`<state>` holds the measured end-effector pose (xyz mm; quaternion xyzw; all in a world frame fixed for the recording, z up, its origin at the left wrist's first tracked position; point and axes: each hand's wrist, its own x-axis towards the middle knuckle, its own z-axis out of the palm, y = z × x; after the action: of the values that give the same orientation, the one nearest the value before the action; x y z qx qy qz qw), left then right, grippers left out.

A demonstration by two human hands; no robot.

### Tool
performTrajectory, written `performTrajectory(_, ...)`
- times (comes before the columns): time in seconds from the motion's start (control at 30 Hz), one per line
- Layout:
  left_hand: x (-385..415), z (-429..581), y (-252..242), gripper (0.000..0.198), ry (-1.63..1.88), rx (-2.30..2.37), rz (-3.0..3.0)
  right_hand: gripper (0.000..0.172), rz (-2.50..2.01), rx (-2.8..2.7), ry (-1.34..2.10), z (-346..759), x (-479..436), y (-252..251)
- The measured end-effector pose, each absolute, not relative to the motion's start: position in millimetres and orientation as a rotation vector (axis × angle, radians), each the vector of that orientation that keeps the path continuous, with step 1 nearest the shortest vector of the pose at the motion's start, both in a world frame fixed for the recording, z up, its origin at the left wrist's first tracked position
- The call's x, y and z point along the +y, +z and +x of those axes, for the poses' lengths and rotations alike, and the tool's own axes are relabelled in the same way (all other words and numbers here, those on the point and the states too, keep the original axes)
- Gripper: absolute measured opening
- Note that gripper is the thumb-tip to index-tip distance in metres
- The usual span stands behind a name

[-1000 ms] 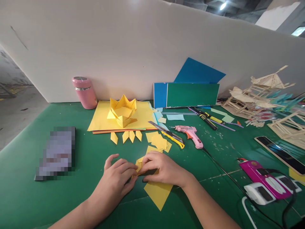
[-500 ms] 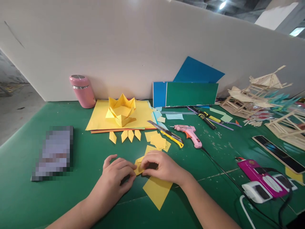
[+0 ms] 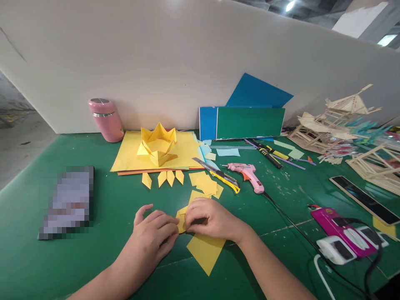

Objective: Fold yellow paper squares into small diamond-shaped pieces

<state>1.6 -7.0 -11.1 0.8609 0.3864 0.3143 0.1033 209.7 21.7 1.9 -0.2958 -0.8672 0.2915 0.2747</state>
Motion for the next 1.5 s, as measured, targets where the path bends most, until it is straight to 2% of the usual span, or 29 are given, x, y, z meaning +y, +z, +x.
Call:
performTrajectory(0.17,-7,-1,-10,0.024,0.816,1.14,2.585,0.009,-0.863,-2.358,0.697,213,21,4)
performTrajectory(0.57,-4,-5,-9,0.013,0.726,1.144,2.577,0.011,-0.909,-2.308,0.804,206,18,5)
performTrajectory(0.73,-3,-5,-7,0.015,0.701,1.155,2.516,0.012,-0.986,-2.294,0.772,201,16,5)
performTrajectory(0.93,-1,-6,-9,0.003,0.695,1.241,2.424,0.013,-1.089,-2.23,0.77,195,13,7)
performTrajectory(1.1,-1,-7,-12,0.007,0.713,1.27,2.393,0.014,-1.14,-2.192,0.79,192,12,5)
performTrajectory(1.23,-1,-5,-10,0.003,0.7,1.237,2.41,0.015,-1.149,-2.18,0.799,192,12,2)
performTrajectory(1.5,-3,-5,-4,0.022,0.717,1.132,2.566,0.016,-1.152,-2.17,0.815,192,12,3)
